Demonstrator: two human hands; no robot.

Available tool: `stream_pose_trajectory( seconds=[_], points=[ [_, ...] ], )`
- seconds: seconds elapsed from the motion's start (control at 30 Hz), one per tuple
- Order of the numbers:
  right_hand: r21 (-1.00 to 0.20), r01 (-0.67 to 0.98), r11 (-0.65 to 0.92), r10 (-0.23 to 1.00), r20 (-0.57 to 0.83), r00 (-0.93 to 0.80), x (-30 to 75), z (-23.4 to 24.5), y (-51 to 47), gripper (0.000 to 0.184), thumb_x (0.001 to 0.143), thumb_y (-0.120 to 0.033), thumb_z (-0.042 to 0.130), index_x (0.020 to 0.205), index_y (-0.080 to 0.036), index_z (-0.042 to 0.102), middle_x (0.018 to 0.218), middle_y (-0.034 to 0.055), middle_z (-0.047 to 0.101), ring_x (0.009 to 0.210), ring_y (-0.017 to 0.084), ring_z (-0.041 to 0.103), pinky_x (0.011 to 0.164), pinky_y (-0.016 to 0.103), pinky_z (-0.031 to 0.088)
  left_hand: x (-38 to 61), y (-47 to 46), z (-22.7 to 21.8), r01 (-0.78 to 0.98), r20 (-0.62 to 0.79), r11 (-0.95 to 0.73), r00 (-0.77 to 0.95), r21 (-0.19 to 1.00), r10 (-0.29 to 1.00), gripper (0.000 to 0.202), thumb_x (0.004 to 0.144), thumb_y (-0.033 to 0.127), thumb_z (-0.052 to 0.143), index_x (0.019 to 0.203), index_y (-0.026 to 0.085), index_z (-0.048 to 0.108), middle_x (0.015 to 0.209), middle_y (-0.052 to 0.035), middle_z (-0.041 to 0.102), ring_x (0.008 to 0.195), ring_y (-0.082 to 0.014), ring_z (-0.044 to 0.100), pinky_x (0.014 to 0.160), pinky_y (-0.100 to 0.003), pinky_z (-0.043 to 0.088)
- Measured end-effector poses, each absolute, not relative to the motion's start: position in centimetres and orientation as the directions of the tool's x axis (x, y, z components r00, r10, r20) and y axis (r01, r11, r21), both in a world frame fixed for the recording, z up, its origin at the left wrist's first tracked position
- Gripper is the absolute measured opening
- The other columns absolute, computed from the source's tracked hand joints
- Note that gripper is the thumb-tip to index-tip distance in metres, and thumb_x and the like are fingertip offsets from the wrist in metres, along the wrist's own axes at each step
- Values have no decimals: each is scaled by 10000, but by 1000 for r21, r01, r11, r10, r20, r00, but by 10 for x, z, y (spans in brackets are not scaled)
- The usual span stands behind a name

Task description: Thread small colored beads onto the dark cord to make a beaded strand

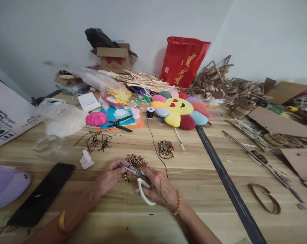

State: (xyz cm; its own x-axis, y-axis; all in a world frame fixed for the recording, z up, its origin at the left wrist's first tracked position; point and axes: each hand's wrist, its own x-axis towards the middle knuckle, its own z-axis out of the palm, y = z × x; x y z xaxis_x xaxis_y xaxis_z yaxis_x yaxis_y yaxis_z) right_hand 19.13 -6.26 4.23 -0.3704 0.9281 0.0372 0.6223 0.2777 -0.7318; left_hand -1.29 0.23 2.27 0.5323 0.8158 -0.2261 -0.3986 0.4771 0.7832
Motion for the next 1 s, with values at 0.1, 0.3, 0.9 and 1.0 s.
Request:
stream_pose_trajectory(
  seconds=[0.1, 0.3, 0.9, 1.0],
  points=[
    [-729, 626, 278, 925, 28, -379, 190, 45, -62, 434, 791, -344, 680, 1172, -179, 555, 814, 35, 627, 612, 124, 532, 576, 211, 403, -13, 2, 22, -400, -229, 479, 530, 781, 816, 237, 572, 230, 838, 699, 127, 667, 681, -21, 693, 631, -128, 611, 639, -232, 459],
    [-728, 631, 268, 925, 12, -379, 190, 45, -62, 433, 785, -323, 689, 1170, -178, 554, 796, 23, 619, 622, 125, 527, 585, 207, 393, -13, 2, 23, -399, -233, 491, 542, 774, 808, 227, 576, 233, 839, 694, 131, 673, 677, -21, 694, 623, -127, 608, 619, -227, 454],
    [-734, 629, 258, 925, -1, -380, 188, 45, -63, 425, 792, -290, 684, 1177, -179, 544, 800, 21, 616, 616, 118, 527, 579, 199, 394, -12, 3, 22, -434, -215, 500, 555, 750, 804, 238, 575, 235, 846, 695, 126, 672, 655, -19, 698, 620, -128, 612, 611, -224, 444],
    [-732, 631, 259, 924, -3, -382, 188, 46, -63, 422, 792, -296, 680, 1173, -175, 544, 780, 17, 612, 605, 118, 523, 572, 199, 395, -13, 3, 23, -427, -208, 494, 560, 757, 802, 232, 589, 235, 840, 704, 128, 668, 665, -17, 698, 630, -125, 611, 622, -223, 447]
  ],
)
